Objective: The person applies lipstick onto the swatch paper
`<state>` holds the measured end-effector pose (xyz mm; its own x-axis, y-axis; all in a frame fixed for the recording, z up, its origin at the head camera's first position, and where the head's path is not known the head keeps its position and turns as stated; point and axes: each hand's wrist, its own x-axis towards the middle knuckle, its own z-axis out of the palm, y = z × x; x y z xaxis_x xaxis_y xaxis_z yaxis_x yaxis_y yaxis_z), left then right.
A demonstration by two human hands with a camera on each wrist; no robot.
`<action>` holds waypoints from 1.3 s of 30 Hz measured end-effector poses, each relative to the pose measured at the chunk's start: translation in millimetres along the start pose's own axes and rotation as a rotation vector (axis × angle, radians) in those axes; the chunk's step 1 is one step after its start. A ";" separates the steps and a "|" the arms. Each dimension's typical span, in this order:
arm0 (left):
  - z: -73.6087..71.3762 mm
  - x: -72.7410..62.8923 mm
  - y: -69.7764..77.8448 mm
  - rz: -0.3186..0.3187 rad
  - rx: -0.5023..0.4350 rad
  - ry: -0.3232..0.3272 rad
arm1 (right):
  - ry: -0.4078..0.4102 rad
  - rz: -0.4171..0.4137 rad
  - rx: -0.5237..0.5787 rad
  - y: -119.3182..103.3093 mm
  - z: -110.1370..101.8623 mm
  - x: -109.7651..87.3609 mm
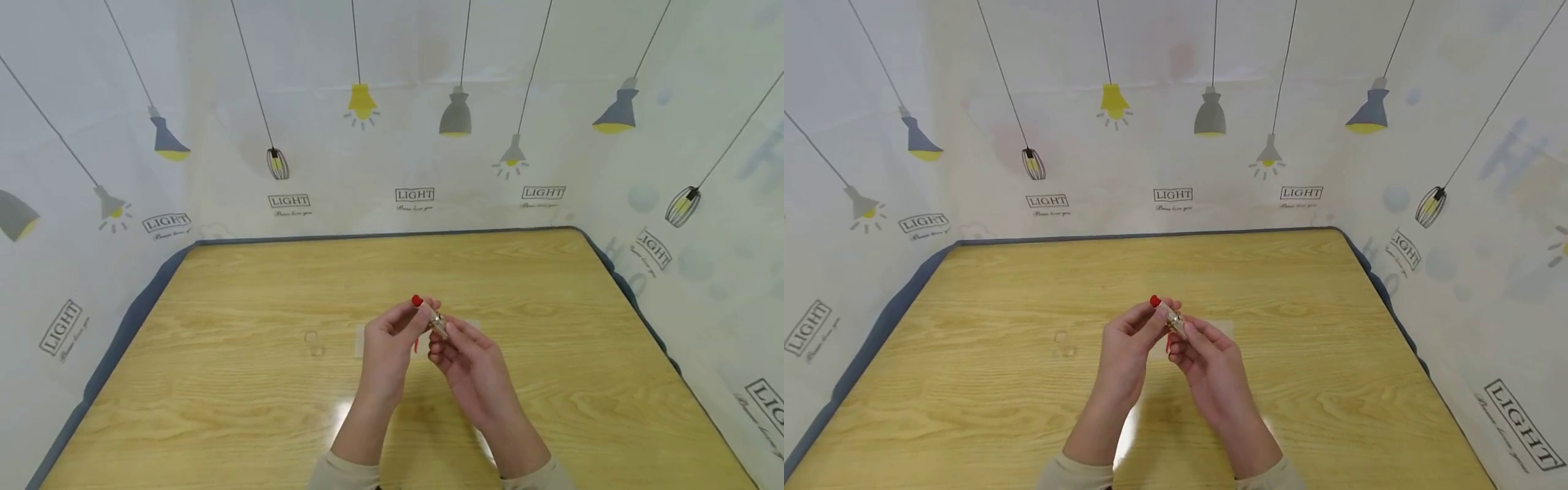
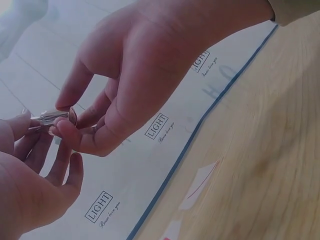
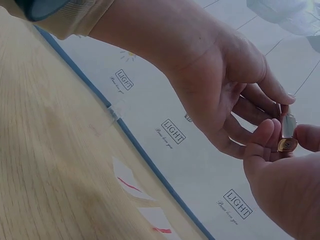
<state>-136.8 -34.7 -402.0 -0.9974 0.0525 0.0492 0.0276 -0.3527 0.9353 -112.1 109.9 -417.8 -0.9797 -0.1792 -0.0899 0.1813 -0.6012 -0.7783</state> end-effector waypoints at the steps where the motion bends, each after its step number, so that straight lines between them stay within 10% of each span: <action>1: 0.5 -0.2 0.0 0.006 0.011 0.010 | -0.001 -0.005 0.002 0.0 0.1 0.2; 23: 0.8 0.4 -7.8 0.009 0.040 0.232 | 0.125 -0.088 -0.076 8.1 9.9 5.1; 39: -5.7 3.5 -11.2 -0.050 -0.062 0.101 | 0.115 -0.074 0.002 4.2 5.9 11.2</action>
<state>-141.0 -35.9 -414.2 -0.9991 -0.0220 -0.0350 -0.0230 -0.4092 0.9122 -121.8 100.8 -418.4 -0.9937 -0.0437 -0.1036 0.1086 -0.6110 -0.7841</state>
